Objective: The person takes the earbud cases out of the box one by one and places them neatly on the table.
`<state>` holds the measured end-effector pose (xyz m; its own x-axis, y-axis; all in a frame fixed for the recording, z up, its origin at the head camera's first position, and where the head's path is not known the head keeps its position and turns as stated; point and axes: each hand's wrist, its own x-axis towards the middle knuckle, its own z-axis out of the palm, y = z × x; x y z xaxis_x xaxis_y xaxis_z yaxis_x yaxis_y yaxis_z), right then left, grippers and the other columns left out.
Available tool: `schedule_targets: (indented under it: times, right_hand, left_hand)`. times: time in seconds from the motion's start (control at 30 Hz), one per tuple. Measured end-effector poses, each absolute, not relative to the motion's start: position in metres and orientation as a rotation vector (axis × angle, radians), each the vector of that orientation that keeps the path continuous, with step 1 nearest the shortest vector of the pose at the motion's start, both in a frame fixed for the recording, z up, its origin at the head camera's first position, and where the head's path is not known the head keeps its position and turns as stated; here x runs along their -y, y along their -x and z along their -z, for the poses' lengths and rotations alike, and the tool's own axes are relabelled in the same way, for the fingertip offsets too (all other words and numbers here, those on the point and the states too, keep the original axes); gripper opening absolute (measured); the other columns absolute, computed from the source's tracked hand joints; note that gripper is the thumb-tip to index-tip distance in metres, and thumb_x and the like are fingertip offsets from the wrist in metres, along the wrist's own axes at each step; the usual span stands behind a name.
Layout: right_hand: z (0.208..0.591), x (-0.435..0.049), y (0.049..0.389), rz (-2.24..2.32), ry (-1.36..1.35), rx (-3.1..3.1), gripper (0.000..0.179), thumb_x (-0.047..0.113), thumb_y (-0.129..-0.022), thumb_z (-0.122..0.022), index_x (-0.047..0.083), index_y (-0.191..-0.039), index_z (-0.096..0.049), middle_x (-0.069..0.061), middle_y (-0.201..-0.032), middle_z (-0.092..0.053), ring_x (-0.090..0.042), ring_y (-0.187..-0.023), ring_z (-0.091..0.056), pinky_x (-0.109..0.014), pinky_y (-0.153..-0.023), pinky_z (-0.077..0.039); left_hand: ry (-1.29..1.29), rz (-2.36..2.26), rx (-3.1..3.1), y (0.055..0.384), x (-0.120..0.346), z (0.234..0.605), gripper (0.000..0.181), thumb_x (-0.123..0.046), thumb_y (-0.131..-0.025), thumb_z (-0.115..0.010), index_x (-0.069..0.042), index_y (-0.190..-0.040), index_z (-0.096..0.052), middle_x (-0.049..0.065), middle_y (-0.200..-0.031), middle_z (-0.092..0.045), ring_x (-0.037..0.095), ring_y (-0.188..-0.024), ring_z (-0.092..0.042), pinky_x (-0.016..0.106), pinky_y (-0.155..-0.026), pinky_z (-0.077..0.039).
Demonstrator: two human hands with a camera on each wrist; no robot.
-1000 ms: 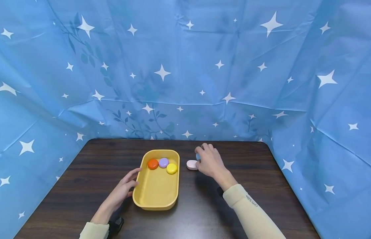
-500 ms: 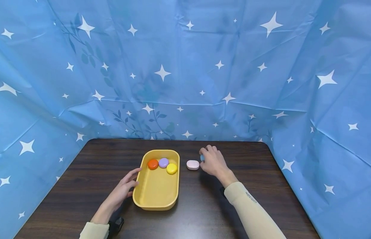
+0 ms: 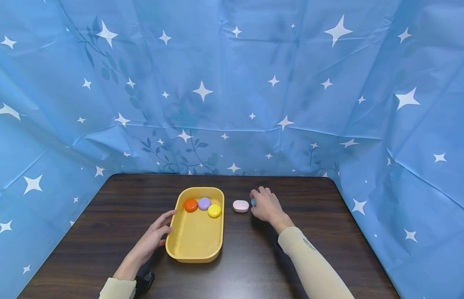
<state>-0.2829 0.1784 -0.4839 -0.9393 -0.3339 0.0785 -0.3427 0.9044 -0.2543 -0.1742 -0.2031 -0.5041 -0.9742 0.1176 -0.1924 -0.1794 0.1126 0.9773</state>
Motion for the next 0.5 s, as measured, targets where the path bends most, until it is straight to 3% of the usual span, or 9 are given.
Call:
schedule_targets:
  times: [0.5]
  right_hand:
    - [0.496,-0.18,0.286,-0.406,-0.506,3.114,0.032,0.015,-0.085,-0.075,0.011,-0.115,-0.066,-0.013,-0.116,-0.058,-0.031,-0.099,-0.05,-0.052,-0.084,-0.049]
  left_hand:
    - [0.06,-1.957,-2.167,0.173,0.204,0.504,0.056,-0.01,-0.1,-0.052,-0.017,-0.154,-0.042,0.02,-0.157,-0.038,0.036,-0.125,-0.056,0.054,-0.093,-0.053]
